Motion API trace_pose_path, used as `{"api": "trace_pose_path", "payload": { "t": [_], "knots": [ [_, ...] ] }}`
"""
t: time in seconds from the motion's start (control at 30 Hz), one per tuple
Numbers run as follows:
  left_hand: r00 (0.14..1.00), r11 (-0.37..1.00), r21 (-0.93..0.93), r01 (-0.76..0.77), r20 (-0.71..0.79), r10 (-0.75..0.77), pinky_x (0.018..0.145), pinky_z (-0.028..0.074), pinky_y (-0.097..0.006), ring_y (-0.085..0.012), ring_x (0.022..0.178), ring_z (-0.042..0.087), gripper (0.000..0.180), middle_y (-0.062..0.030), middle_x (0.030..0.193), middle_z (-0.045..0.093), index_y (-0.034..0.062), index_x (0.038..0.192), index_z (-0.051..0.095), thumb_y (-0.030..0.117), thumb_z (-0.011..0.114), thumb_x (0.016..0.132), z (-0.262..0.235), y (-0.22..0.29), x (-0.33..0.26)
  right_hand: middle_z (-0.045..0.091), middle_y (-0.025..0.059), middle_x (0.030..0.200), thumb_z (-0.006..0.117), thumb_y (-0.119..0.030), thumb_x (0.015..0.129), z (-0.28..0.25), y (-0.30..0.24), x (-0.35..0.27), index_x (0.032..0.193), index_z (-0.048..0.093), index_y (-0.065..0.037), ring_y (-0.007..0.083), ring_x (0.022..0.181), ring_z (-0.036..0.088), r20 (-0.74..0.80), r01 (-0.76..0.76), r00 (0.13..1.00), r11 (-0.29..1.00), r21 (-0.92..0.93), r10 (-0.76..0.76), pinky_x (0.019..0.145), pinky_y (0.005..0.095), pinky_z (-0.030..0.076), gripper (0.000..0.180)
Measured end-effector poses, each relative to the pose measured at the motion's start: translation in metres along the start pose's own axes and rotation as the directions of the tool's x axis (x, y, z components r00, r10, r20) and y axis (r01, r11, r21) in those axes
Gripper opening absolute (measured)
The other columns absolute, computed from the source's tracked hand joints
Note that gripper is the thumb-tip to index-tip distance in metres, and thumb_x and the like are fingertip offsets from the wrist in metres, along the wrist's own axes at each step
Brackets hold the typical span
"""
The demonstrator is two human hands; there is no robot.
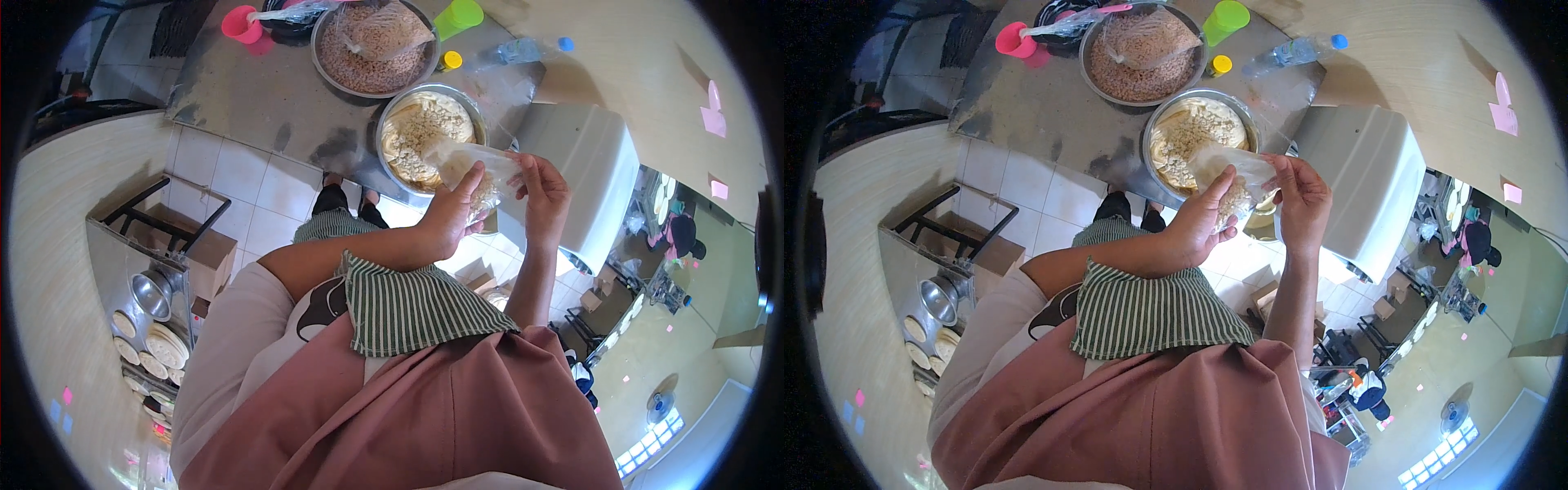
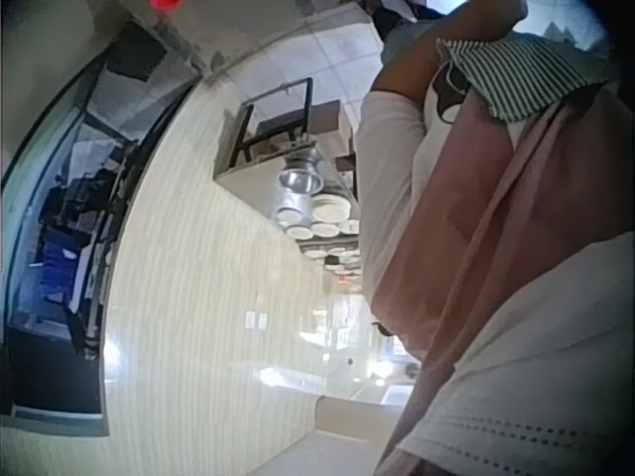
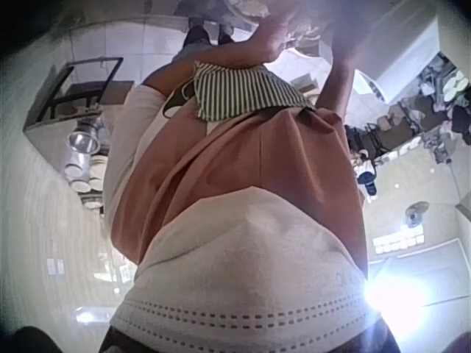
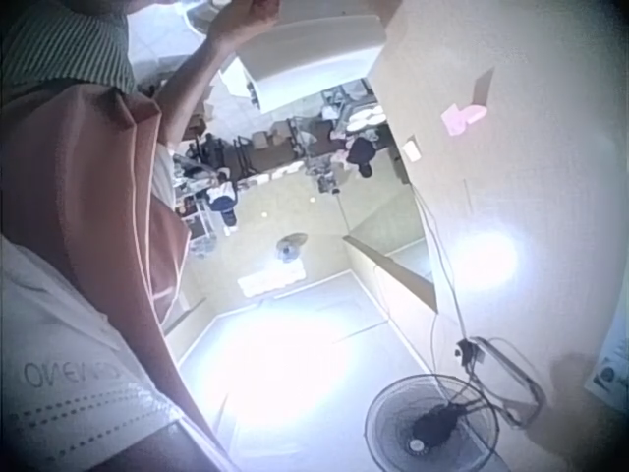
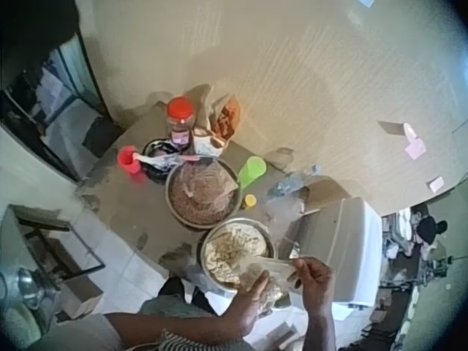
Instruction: The recorder is preparing a food mixture by combining ingredients and mixing batter in a commercial kitchen setting.
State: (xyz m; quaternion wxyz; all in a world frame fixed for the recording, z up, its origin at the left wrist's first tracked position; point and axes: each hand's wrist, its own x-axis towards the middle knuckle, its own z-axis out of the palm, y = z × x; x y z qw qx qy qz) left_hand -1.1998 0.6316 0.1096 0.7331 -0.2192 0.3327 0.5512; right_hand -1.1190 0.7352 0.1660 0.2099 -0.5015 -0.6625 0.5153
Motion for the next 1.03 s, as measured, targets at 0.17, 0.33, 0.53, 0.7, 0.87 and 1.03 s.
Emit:
{"api": "trace_pose_path", "payload": {
  "t": [0.17, 0.33, 0.53, 0.7, 0.87, 1.03],
  "knots": [
    [0.998, 0.999, -0.036, 0.034, 0.048, -0.032, 0.071, 0.036, -0.025, -0.0078, 0.07, 0.04, 0.047, 0.0027, 0.09, 0.055, 0.0199, 0.111, 0.05, 0.06, 0.048, 0.086, 0.002, 0.006, -0.008, 0.067, 0.0042, 0.084, 0.054, -0.012, 0.092, 0.0, -0.009, 0.001, 0.094, 0.064, -0.001, 0.0068, 0.066, 0.057, 0.099, 0.009, 0.995, 0.999, 0.033, -0.012, 0.056, 0.02, 0.044, 0.015],
    [0.996, 0.999, -0.03, 0.045, 0.085, -0.042, 0.068, 0.037, -0.025, -0.0076, 0.067, 0.041, 0.052, -0.0003, 0.093, 0.06, 0.0187, 0.115, 0.05, 0.062, 0.038, 0.089, 0.005, 0.011, -0.016, 0.065, 0.0035, 0.087, 0.049, -0.004, 0.092, -0.012, -0.006, 0.006, 0.099, 0.064, -0.002, 0.0083, 0.074, 0.056, 0.181, 0.048, 0.982, 0.999, -0.001, -0.047, 0.063, 0.0212, 0.044, 0.016],
    [0.985, 0.999, 0.002, 0.036, 0.166, -0.036, 0.073, 0.042, -0.029, -0.0105, 0.07, 0.045, 0.058, -0.0057, 0.103, 0.063, 0.016, 0.122, 0.047, 0.059, 0.022, 0.094, 0.001, 0.006, -0.012, 0.062, 0.0049, 0.095, 0.047, 0.002, 0.09, -0.022, 0.002, 0.016, 0.103, 0.064, -0.002, 0.0109, 0.083, 0.055, 0.325, 0.111, 0.942, 0.992, -0.062, -0.085, 0.073, 0.0233, 0.044, 0.022],
    [0.981, 1.0, -0.022, 0.011, 0.196, -0.007, 0.077, 0.049, -0.033, -0.0148, 0.075, 0.055, 0.067, -0.0094, 0.101, 0.058, 0.0109, 0.125, 0.043, 0.061, 0.01, 0.093, -0.002, 0.008, -0.013, 0.058, 0.008, 0.106, 0.055, 0.001, 0.083, -0.016, -0.023, 0.008, 0.106, 0.065, -0.005, 0.0146, 0.093, 0.055, 0.461, 0.187, 0.881, 0.974, -0.127, -0.109, 0.078, 0.027, 0.045, 0.026],
    [0.975, 1.0, 0.019, -0.025, 0.222, 0.021, 0.083, 0.047, -0.037, -0.0188, 0.09, 0.058, 0.078, -0.0101, 0.113, 0.053, 0.015, 0.131, 0.036, 0.071, 0.005, 0.086, 0.0, 0.013, -0.016, 0.054, 0.0119, 0.113, 0.068, 0.0, 0.069, -0.008, -0.03, -0.002, 0.102, 0.069, -0.01, 0.0228, 0.107, 0.053, 0.631, 0.386, 0.756, 0.898, -0.213, -0.175, 0.084, 0.0347, 0.046, 0.034],
    [0.954, 0.999, 0.032, -0.015, 0.3, 0.005, 0.1, 0.033, -0.046, -0.0257, 0.11, 0.053, 0.094, -0.0089, 0.124, 0.047, 0.0176, 0.136, 0.029, 0.082, -0.001, 0.074, -0.001, 0.015, -0.015, 0.046, 0.0082, 0.127, 0.077, -0.017, 0.071, -0.015, -0.01, 0.005, 0.106, 0.069, -0.011, 0.0311, 0.111, 0.053, 0.493, 0.046, 0.868, 0.98, -0.192, 0.056, 0.093, 0.0409, 0.046, 0.037]
  ]
}}
